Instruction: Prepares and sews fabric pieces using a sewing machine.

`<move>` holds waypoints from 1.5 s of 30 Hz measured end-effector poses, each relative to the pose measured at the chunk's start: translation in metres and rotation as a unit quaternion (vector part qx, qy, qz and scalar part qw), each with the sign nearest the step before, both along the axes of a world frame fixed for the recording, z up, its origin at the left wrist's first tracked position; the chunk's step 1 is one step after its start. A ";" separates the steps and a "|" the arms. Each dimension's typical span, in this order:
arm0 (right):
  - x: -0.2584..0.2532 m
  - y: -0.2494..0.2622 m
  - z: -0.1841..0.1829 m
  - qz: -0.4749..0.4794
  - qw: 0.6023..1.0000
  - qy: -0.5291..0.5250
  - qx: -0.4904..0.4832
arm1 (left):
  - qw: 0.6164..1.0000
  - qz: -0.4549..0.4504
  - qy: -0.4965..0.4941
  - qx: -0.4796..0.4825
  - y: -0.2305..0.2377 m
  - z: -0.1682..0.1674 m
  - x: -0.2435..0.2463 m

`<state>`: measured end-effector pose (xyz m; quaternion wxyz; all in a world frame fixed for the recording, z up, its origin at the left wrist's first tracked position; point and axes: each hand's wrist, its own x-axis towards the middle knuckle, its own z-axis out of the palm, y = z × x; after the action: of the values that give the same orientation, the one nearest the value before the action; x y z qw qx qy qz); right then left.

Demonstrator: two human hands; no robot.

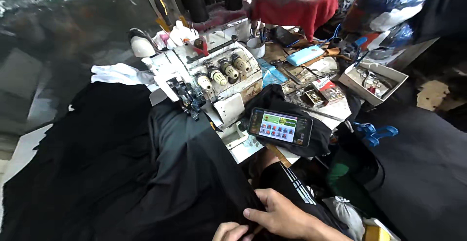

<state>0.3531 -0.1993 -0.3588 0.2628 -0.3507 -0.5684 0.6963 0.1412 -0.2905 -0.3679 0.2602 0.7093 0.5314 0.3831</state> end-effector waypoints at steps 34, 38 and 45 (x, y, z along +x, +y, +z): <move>0.044 -0.050 -0.019 0.039 0.998 0.046 -0.034 | 1.000 -0.001 -0.006 -0.021 -0.033 -0.001 0.029; 0.047 -0.048 -0.018 0.026 0.996 0.061 -0.065 | 0.999 0.014 -0.030 -0.001 -0.033 -0.002 0.033; 0.049 -0.062 -0.025 0.030 0.998 0.034 -0.041 | 1.000 0.002 -0.016 -0.007 -0.041 -0.001 0.032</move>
<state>0.4018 -0.2613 -0.3838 0.2464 -0.3197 -0.5402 0.7384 0.1728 -0.3310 -0.3687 0.2727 0.7002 0.5312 0.3914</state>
